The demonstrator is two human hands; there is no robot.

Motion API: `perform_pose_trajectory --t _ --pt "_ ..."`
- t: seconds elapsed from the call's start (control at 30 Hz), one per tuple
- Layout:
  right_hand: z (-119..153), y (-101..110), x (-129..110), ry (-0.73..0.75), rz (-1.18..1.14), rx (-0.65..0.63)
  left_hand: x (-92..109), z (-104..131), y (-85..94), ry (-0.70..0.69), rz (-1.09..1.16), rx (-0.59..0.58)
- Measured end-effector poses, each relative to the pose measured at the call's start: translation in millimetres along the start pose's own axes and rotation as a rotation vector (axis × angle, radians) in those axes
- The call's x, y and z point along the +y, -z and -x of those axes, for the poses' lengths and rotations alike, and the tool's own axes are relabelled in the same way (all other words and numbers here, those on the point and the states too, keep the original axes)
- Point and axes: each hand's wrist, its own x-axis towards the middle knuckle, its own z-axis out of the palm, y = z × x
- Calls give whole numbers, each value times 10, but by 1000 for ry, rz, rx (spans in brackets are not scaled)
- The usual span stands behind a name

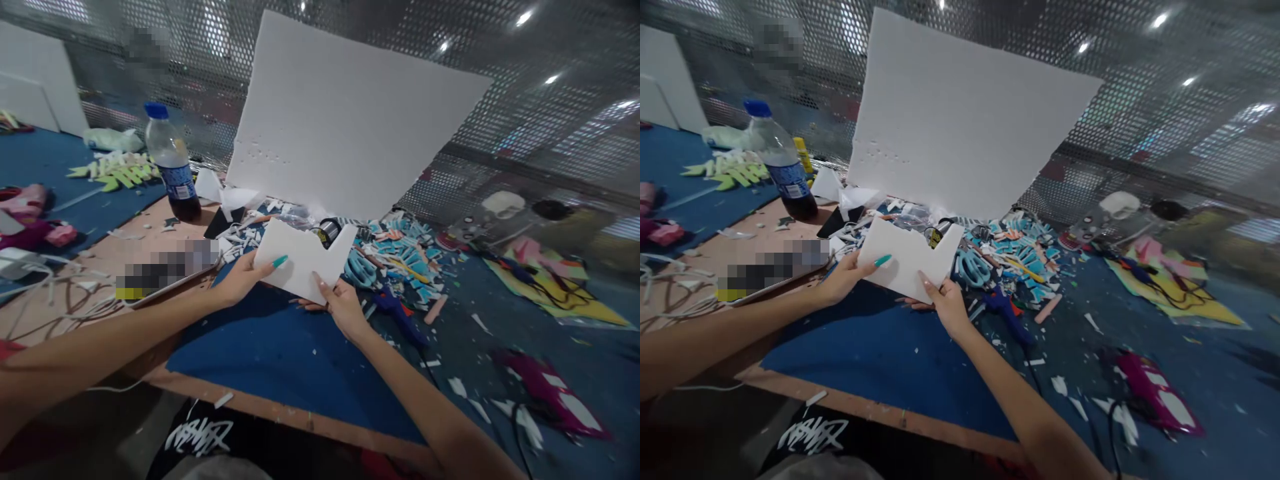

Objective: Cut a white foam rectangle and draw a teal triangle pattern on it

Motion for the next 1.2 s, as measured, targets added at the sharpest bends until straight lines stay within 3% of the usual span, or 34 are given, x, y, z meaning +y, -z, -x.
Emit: perform_pose_trajectory --t 0.13,0.27,0.33,0.5,0.6,0.77,0.93,1.2 --pt "64 -6 -34 -23 97 -102 142 22 104 44 -40 4" --pt "149 -29 -60 -14 298 -167 241 -3 290 1 -16 116" --pt "172 -18 -74 42 432 -100 254 -11 366 -24 -1 173" --pt "111 130 -159 258 846 283 196 47 388 -60 20 244" --pt "67 181 -198 307 1061 357 166 83 369 -100 40 286" --pt "154 201 -332 301 1305 212 167 27 409 -183 69 374" --pt "304 558 -744 251 1386 -53 125 -5 425 -183 37 359" --pt "285 997 -1113 237 1415 63 93 -8 424 -150 2 338"
